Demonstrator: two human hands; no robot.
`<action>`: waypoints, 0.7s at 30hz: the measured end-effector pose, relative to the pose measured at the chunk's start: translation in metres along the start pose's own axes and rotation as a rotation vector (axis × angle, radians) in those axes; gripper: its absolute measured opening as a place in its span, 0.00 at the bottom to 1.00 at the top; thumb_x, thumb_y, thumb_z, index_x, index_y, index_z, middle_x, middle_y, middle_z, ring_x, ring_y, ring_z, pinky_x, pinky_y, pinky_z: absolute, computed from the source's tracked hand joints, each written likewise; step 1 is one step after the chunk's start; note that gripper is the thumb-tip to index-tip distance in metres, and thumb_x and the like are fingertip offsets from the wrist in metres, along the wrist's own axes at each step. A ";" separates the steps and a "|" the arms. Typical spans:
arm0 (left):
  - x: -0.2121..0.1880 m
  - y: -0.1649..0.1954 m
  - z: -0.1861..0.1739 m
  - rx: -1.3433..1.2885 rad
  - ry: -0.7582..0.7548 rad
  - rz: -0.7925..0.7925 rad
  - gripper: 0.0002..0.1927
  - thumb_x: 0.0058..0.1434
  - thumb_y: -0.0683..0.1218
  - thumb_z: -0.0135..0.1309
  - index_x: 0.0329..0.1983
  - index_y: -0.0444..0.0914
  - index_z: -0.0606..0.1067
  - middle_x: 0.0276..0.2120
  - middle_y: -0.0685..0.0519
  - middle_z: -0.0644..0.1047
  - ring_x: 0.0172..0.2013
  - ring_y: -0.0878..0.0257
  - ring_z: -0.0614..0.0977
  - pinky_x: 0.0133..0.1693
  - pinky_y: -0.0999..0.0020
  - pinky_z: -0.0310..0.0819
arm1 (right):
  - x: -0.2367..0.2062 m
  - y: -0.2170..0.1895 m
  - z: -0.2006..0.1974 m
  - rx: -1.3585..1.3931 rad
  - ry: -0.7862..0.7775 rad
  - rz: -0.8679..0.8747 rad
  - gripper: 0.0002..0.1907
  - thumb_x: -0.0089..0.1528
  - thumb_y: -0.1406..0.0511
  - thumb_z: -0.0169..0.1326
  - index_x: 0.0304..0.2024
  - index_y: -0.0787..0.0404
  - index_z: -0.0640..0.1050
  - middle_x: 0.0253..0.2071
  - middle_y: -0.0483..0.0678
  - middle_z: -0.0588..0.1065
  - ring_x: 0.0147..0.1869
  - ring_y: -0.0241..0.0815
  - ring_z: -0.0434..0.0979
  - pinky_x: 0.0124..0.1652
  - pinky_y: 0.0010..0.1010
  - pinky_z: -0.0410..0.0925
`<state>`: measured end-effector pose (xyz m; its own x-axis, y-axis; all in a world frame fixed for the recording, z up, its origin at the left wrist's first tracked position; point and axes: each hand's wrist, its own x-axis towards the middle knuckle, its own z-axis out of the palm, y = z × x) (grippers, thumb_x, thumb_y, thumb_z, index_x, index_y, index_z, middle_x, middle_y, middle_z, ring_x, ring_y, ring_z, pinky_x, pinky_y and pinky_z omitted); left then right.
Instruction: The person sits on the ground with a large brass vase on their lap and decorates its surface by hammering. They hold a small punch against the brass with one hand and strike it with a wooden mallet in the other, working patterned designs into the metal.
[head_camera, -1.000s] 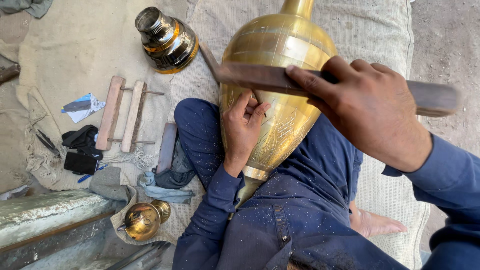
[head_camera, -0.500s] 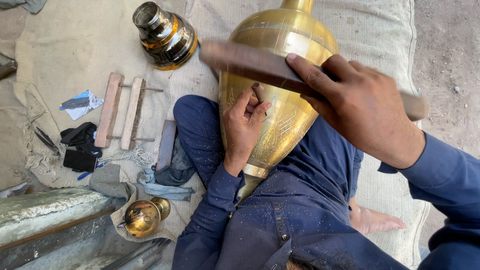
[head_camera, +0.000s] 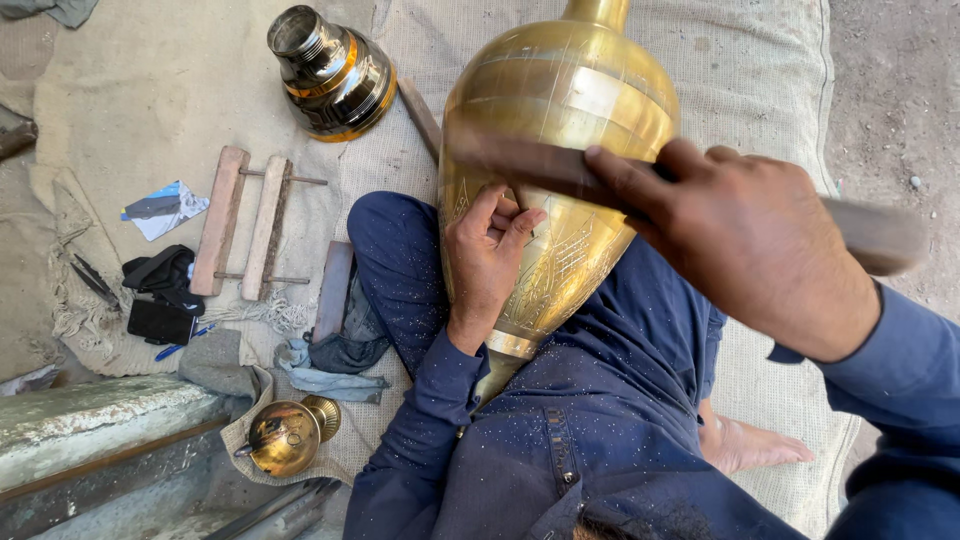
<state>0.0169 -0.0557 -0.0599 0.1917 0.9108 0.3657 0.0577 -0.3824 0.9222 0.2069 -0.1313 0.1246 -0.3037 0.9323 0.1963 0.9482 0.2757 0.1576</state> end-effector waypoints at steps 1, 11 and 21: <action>-0.001 0.000 0.000 0.008 -0.017 -0.006 0.23 0.63 0.41 0.65 0.60 0.34 0.74 0.31 0.52 0.82 0.31 0.67 0.84 0.33 0.73 0.81 | -0.001 0.000 0.000 -0.088 -0.026 -0.015 0.31 0.65 0.54 0.56 0.71 0.46 0.70 0.30 0.46 0.71 0.25 0.37 0.72 0.23 0.29 0.70; -0.002 0.006 -0.001 0.013 -0.031 0.007 0.23 0.63 0.40 0.64 0.61 0.34 0.75 0.32 0.51 0.82 0.32 0.67 0.85 0.33 0.73 0.81 | -0.003 0.002 0.000 0.038 0.198 -0.035 0.29 0.66 0.56 0.57 0.70 0.51 0.72 0.31 0.46 0.72 0.27 0.39 0.72 0.25 0.31 0.68; -0.005 0.005 -0.002 0.056 -0.047 0.040 0.21 0.65 0.41 0.63 0.60 0.33 0.74 0.31 0.51 0.81 0.31 0.67 0.85 0.32 0.73 0.81 | -0.009 0.002 0.007 -0.099 -0.069 -0.022 0.29 0.67 0.52 0.56 0.71 0.44 0.72 0.31 0.46 0.72 0.25 0.37 0.73 0.24 0.29 0.69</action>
<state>0.0141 -0.0619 -0.0567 0.2404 0.8870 0.3943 0.1035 -0.4273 0.8982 0.2120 -0.1373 0.1162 -0.3142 0.9411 0.1251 0.9266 0.2753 0.2563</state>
